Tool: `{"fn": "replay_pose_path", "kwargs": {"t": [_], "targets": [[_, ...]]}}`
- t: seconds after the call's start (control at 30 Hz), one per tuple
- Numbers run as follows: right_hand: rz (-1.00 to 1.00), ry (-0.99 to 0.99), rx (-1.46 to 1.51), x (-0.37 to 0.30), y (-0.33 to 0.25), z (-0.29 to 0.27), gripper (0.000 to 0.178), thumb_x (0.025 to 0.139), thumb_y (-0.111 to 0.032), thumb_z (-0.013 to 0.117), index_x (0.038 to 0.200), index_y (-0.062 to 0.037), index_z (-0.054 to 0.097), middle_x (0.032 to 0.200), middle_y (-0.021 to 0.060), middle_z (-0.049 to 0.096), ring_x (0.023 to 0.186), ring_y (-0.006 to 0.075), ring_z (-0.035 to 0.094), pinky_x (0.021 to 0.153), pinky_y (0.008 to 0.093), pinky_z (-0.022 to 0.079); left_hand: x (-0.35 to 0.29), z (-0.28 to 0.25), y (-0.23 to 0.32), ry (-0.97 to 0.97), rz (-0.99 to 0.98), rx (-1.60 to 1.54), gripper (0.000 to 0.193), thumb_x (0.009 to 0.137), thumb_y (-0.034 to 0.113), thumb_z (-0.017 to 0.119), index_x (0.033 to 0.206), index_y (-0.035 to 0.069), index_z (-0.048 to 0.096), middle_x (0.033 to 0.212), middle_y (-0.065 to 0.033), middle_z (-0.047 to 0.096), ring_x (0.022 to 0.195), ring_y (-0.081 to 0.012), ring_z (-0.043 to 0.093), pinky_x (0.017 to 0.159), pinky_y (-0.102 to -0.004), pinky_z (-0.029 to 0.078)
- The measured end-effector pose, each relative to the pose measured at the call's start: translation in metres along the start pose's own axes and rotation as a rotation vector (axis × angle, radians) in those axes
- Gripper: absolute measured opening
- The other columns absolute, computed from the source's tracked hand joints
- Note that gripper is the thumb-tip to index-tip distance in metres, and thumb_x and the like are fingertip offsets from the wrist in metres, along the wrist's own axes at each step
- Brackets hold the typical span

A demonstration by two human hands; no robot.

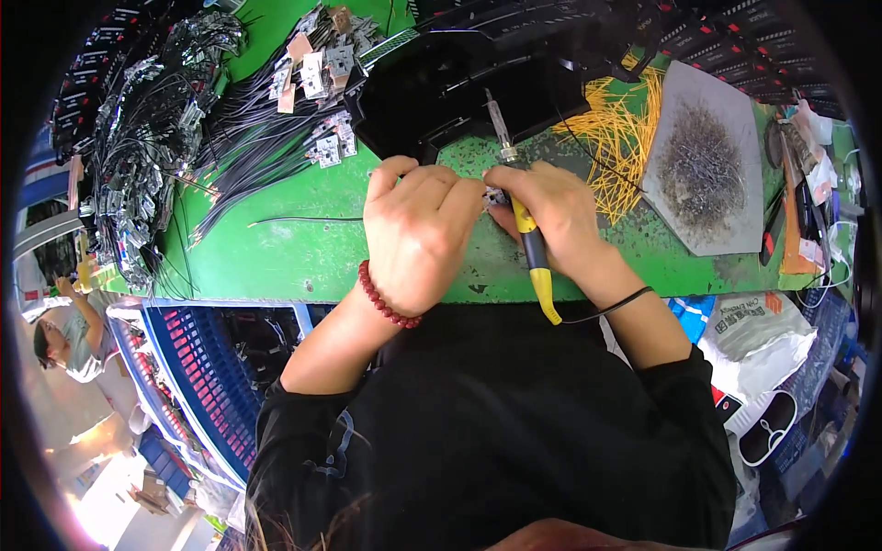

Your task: Soldering wires to small circuit boards as part of an assembly process.

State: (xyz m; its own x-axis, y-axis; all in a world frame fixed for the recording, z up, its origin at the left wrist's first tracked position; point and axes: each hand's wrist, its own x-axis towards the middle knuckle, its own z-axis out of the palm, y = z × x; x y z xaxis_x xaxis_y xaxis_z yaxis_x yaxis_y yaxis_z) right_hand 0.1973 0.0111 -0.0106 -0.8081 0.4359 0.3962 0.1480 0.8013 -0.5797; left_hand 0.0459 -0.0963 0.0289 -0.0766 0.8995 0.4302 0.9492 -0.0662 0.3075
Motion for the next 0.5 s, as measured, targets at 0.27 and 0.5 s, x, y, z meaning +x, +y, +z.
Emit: {"fn": "replay_pose_path", "kwargs": {"t": [0.27, 0.5], "targets": [[0.165, 0.141, 0.154, -0.022, 0.000, -0.004, 0.043, 0.065, -0.005, 0.081, 0.103, -0.0116, 0.061, 0.080, 0.0050, 0.065, 0.068, 0.0224, 0.063, 0.058, 0.0329, 0.049, -0.004, 0.014, 0.004, -0.021, -0.062, -0.166, 0.012, 0.072, 0.007, 0.072, 0.079, 0.008, 0.063, 0.073, -0.0054, 0.061, 0.069, -0.0244, 0.062, 0.061, -0.0355, 0.047], [0.146, 0.276, 0.412, -0.011, 0.000, 0.007, 0.039, 0.069, 0.011, 0.072, 0.103, -0.0057, 0.061, 0.085, 0.0090, 0.067, 0.071, 0.0205, 0.068, 0.061, 0.0283, 0.052, -0.001, 0.017, 0.007, -0.061, -0.182, -0.312, 0.012, 0.073, 0.002, 0.072, 0.083, 0.003, 0.065, 0.077, -0.0089, 0.064, 0.071, -0.0295, 0.063, 0.063, -0.0369, 0.051]]}}
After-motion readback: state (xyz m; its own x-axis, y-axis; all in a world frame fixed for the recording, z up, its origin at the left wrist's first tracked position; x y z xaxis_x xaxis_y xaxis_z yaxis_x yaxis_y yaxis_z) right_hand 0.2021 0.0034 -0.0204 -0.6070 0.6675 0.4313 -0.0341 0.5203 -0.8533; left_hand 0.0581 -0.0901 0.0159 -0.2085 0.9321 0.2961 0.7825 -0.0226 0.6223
